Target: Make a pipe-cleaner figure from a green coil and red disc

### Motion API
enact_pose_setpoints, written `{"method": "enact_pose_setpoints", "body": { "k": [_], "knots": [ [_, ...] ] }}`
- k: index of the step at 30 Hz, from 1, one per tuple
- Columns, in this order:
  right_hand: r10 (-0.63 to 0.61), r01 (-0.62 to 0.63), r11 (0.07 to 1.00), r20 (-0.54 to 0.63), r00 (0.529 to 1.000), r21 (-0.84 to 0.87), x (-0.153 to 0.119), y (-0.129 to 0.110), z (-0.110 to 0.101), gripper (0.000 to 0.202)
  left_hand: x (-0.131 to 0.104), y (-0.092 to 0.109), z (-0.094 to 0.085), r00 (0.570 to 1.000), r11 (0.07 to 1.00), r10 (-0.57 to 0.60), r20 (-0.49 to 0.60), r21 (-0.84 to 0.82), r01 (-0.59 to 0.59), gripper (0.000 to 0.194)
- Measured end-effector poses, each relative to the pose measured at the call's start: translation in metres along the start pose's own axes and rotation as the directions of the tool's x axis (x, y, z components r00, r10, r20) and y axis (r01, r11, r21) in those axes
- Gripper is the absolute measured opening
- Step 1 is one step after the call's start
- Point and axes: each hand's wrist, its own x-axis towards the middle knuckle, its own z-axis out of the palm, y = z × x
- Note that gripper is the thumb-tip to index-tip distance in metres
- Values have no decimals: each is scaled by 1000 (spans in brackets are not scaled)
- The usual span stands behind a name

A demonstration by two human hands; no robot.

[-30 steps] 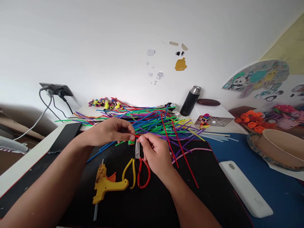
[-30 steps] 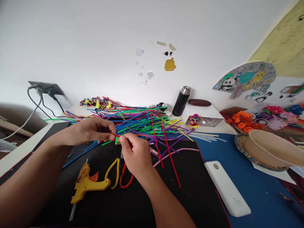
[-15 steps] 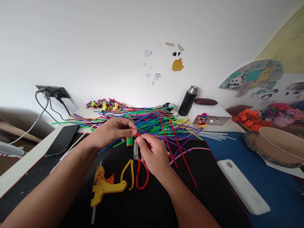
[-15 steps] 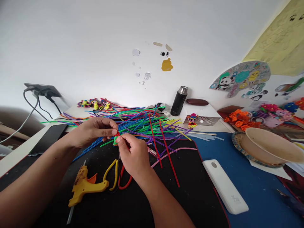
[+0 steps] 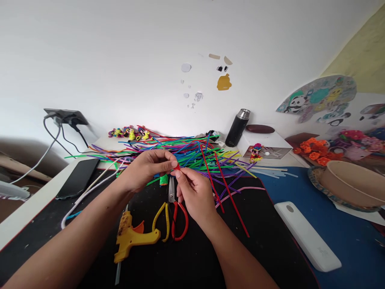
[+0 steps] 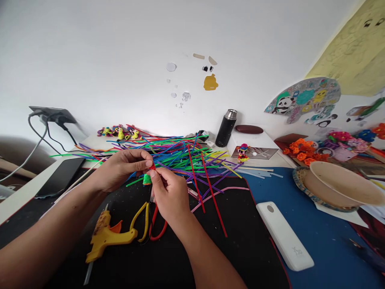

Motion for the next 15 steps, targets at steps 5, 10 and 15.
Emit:
{"method": "enact_pose_setpoints", "body": {
  "k": [5,10,15],
  "knots": [
    [-27,27,999,-24,999,-20,0,3,1,34,-2,-3,8,999,1000,-5,-48,-18,5,33],
    [-34,34,999,-61,998,-12,1,4,1,35,-3,-6,20,994,992,-38,-98,-127,26,40],
    [-47,48,999,-108,993,6,3,3,1,32,-4,-7,28,993,975,-62,-101,-219,38,44]
  ]
}}
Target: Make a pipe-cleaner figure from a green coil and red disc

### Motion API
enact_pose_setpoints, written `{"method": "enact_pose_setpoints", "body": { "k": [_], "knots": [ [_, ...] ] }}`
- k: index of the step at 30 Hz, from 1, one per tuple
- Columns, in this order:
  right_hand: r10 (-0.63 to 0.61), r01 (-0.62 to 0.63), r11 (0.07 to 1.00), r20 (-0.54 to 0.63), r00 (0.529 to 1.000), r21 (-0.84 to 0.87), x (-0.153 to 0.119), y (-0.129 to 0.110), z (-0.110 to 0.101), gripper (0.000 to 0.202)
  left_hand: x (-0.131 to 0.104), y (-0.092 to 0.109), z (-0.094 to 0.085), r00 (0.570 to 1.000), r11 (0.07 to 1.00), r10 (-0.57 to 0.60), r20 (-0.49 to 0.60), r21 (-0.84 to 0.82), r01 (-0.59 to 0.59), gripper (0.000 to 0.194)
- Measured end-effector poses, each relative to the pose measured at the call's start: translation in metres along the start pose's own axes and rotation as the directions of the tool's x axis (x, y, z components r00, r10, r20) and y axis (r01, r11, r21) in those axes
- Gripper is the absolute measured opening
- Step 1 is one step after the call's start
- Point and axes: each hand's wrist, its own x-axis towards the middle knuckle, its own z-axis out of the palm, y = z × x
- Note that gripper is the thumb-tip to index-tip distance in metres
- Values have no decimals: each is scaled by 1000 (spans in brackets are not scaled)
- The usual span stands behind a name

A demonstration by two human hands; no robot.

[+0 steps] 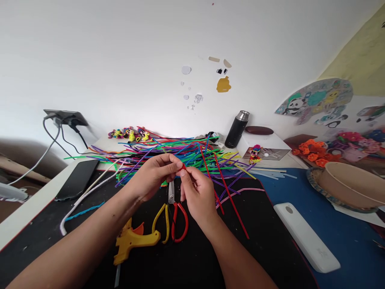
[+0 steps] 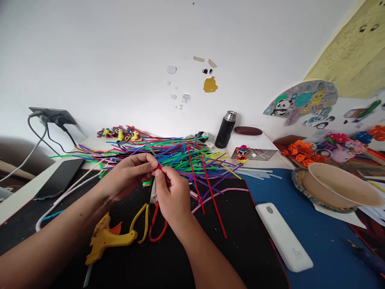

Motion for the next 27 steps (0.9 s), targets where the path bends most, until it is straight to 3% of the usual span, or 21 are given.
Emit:
{"method": "enact_pose_setpoints", "body": {
  "k": [5,15,20,27],
  "knots": [
    [-22,22,1000,-20,1000,10,1,-3,-2,28,-1,2,-5,997,999,-31,74,23,30,40],
    [-12,16,993,30,999,-119,-1,-5,-4,28,0,30,-30,947,899,-90,309,434,-56,33],
    [-56,71,975,76,996,-209,-2,-4,-1,28,-4,43,-39,941,815,-64,333,561,-143,26],
    [-133,167,943,134,982,-288,-6,-3,2,28,-4,46,-45,929,731,-149,340,670,-128,22]
  ]
}}
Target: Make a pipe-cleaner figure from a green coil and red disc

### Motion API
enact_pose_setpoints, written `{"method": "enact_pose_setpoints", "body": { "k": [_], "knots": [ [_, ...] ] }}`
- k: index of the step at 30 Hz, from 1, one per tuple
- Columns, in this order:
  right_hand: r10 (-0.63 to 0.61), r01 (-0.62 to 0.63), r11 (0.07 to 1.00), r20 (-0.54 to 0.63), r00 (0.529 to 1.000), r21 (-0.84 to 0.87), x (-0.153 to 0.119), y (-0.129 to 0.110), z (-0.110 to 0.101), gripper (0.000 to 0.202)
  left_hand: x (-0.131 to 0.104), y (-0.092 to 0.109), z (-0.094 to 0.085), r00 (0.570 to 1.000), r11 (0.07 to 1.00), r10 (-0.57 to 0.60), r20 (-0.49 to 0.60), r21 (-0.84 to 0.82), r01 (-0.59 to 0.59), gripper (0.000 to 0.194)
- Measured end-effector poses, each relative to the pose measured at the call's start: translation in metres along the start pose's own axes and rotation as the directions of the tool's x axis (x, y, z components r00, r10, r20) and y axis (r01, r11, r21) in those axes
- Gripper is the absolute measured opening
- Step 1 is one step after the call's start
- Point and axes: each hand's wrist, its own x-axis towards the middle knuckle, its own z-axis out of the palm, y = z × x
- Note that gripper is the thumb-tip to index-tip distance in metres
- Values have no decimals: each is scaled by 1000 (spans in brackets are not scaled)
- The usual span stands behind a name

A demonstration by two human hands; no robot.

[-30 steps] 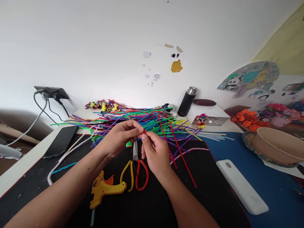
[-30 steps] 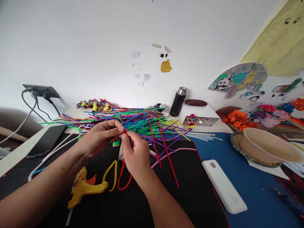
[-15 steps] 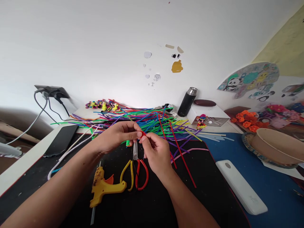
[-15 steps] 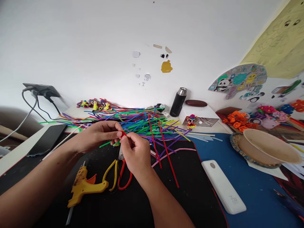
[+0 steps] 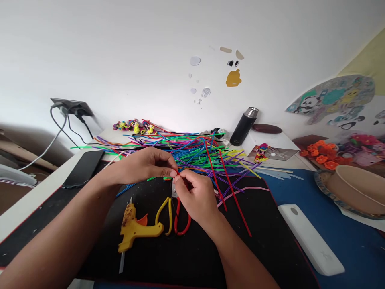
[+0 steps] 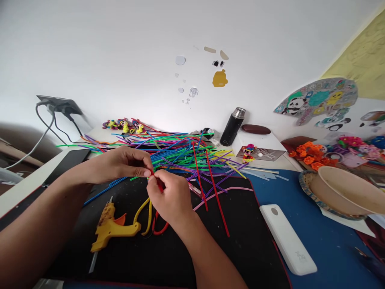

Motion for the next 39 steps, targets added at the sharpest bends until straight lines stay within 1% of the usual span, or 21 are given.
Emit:
{"method": "enact_pose_setpoints", "body": {
  "k": [3,6,8,12,17,22,24,27,33,36,39],
  "knots": [
    [-2,3,1000,14,1000,-16,0,0,0,27,2,-1,3,999,999,37,-36,-31,-38,25],
    [40,-40,999,10,999,22,0,1,0,27,6,-2,9,994,987,67,-90,-138,-79,27],
    [71,-71,995,7,997,65,1,2,-1,28,8,-2,12,991,976,48,-122,-206,-72,28],
    [117,-120,982,27,993,143,1,3,-4,33,12,-2,18,978,930,-32,-204,-365,-46,29],
    [123,-123,974,13,992,188,2,3,-6,36,17,-3,24,973,867,-67,-219,-495,-52,31],
    [126,-123,975,-2,992,184,2,6,-4,38,19,-5,28,964,830,-114,-240,-556,-40,33],
    [124,-121,979,-7,992,167,2,6,-4,38,19,-5,29,964,826,-111,-242,-562,-46,33],
    [115,-112,985,-19,993,132,2,6,-5,38,20,-4,31,961,833,-81,-264,-548,-80,31],
    [106,-103,991,-38,994,85,1,7,-5,36,23,-7,41,933,821,-64,-354,-550,-152,29],
    [104,-101,992,-31,994,80,1,7,-5,37,24,-6,48,910,792,-79,-407,-580,-190,30],
    [111,-107,990,-41,993,90,2,7,-4,39,26,-3,56,900,734,-130,-416,-651,-195,33]
  ]
}}
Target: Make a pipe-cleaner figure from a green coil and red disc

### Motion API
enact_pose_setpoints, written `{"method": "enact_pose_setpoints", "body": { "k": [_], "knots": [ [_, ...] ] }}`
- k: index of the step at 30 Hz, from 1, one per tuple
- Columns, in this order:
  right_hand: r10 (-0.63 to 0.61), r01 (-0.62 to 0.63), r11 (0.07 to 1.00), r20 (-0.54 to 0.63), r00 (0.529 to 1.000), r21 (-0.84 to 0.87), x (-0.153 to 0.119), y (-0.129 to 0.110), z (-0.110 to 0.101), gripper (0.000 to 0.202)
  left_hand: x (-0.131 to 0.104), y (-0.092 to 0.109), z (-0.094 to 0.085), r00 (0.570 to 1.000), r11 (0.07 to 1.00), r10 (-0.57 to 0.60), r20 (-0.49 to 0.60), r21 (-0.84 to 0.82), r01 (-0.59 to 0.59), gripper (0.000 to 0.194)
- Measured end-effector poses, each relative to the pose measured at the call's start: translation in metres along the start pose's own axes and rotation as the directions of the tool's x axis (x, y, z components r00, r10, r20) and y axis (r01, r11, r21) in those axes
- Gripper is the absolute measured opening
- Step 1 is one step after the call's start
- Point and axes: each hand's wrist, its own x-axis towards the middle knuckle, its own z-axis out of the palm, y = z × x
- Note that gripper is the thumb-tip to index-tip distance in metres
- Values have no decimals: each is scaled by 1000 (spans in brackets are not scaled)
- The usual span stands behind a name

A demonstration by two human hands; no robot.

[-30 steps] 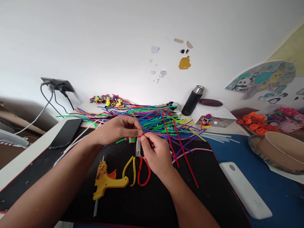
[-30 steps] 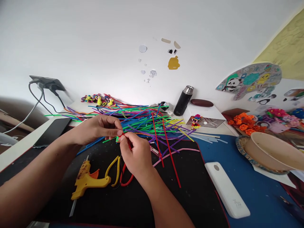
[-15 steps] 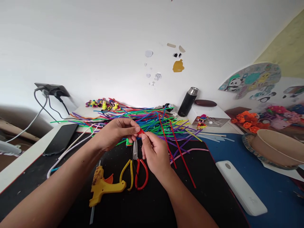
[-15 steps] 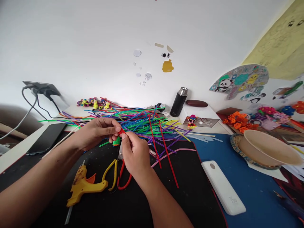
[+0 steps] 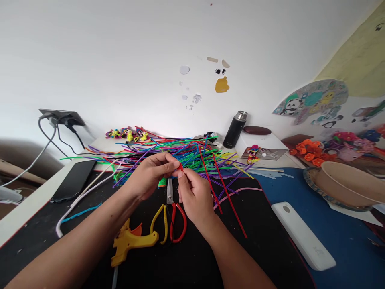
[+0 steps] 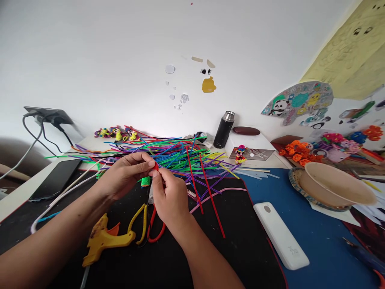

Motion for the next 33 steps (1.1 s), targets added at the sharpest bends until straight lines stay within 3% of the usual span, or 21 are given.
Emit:
{"method": "enact_pose_setpoints", "body": {
  "k": [8,11,17,25,33],
  "knots": [
    [32,-30,999,-64,997,32,2,1,1,42,-5,-17,17,1000,997,15,-11,-71,-16,39],
    [23,-19,999,-63,998,51,2,1,0,43,-3,-13,9,999,1000,15,36,17,-15,39],
    [9,-7,998,-30,999,70,0,-3,0,34,1,9,-16,964,959,6,266,273,-81,37],
    [-51,52,996,20,999,-72,-1,-7,0,35,0,35,-36,940,812,91,329,523,-261,21],
    [-111,129,974,103,988,-185,-4,-8,3,32,-6,46,-40,895,674,23,446,654,-343,17]
  ]
}}
